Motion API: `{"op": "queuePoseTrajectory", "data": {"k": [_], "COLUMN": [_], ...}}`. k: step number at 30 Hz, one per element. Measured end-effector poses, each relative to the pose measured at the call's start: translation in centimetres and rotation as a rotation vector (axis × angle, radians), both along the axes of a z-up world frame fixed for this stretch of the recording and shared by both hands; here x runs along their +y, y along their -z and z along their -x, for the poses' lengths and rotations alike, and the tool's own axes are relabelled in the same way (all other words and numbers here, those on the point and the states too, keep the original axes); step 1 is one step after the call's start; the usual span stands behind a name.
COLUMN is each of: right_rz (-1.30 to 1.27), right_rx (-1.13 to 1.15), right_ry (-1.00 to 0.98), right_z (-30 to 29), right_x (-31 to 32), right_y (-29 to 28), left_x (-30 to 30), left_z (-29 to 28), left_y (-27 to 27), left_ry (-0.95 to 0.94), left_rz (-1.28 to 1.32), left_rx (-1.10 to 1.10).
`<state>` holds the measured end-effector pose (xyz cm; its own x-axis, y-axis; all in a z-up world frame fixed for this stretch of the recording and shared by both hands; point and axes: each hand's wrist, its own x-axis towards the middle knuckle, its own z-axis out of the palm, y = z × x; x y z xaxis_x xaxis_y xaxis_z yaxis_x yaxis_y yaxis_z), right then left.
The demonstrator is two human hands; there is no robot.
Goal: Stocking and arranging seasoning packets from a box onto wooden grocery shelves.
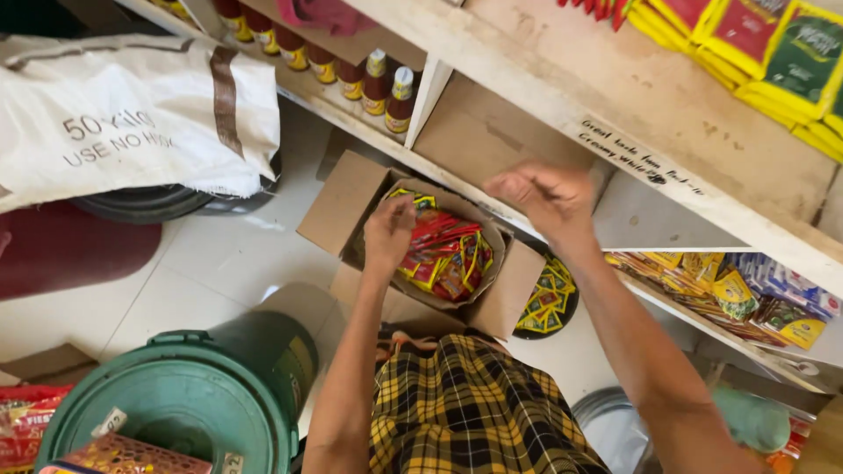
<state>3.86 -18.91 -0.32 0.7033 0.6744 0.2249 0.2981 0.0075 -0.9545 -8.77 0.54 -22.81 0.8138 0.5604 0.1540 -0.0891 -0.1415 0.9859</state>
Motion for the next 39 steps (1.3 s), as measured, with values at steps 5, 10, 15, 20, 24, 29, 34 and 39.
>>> {"op": "queuePoseTrajectory", "data": {"k": [5, 10, 15, 20, 24, 29, 34, 39], "right_rz": [0.062, 0.208, 0.441, 0.556, 0.718, 0.816, 0.802, 1.061], "right_rx": [0.276, 0.423, 0.322, 0.268, 0.239, 0.13, -0.156, -0.257], "right_ry": [-0.019, 0.039, 0.084, 0.091, 0.039, 0.005, -0.02, 0.0], "right_z": [2.5, 5.6, 8.5, 10.5, 10.8, 10.5, 10.6, 10.5], "right_x": [-1.8, -4.3, -7.4, -8.8, -7.8, -6.7, -6.2, -2.7], "right_y": [10.7, 19.7, 28.1, 32.2, 30.9, 30.4, 31.9, 29.0], "left_x": [-1.6, -4.9, -8.5, -10.0, -12.3, -11.9, -12.6, -13.0], "left_z": [5.1, 8.1, 8.2, 6.7, 6.8, 7.3, 8.7, 9.5], "left_y": [10.2, 19.0, 20.6, 22.7, 31.7, 25.2, 22.0, 20.5], "left_ry": [-0.147, -0.145, -0.044, -0.01, 0.038, 0.06, 0.104, 0.094], "left_rz": [0.018, -0.028, -0.081, 0.187, 0.584, 0.644, 0.677, 0.786], "left_rx": [0.381, 0.588, 0.646, 0.667, 0.456, 0.44, 0.452, 0.372]}}
